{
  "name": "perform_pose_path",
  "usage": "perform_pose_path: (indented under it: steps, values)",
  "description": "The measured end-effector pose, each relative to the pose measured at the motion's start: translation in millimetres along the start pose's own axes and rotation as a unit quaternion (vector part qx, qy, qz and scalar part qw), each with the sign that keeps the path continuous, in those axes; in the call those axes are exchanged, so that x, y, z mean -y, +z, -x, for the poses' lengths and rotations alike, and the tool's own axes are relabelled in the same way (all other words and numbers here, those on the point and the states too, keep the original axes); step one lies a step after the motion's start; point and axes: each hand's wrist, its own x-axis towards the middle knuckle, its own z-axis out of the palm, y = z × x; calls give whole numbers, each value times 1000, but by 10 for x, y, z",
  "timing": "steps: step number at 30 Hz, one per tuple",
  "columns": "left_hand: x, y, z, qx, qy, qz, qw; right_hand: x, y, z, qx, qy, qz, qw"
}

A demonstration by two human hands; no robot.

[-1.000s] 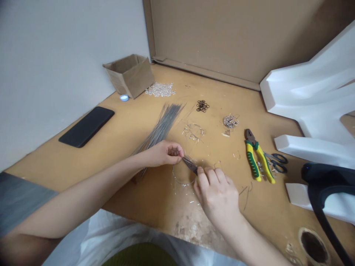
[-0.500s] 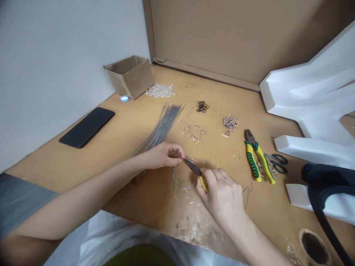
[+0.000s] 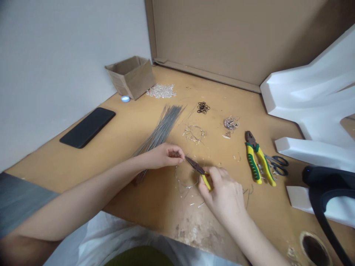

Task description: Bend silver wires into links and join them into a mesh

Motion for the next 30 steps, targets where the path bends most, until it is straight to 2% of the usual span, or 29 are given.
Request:
perform_pose_path:
  steps: [4, 10, 24, 30]
  values:
    - [6, -10, -5, -2, -12, 21, 1000, 29, -17, 13, 2, -27, 47, 999]
    - [17, 2, -8, 7, -15, 32, 999, 89, -32, 31, -26, -42, 118, 992]
    - [25, 15, -19, -3, -28, 55, 998, 159, -5, 75, -26, -62, 152, 986]
    - [7, 18, -19, -6, -30, 56, 998, 156, 9, 78, -21, -51, 133, 990]
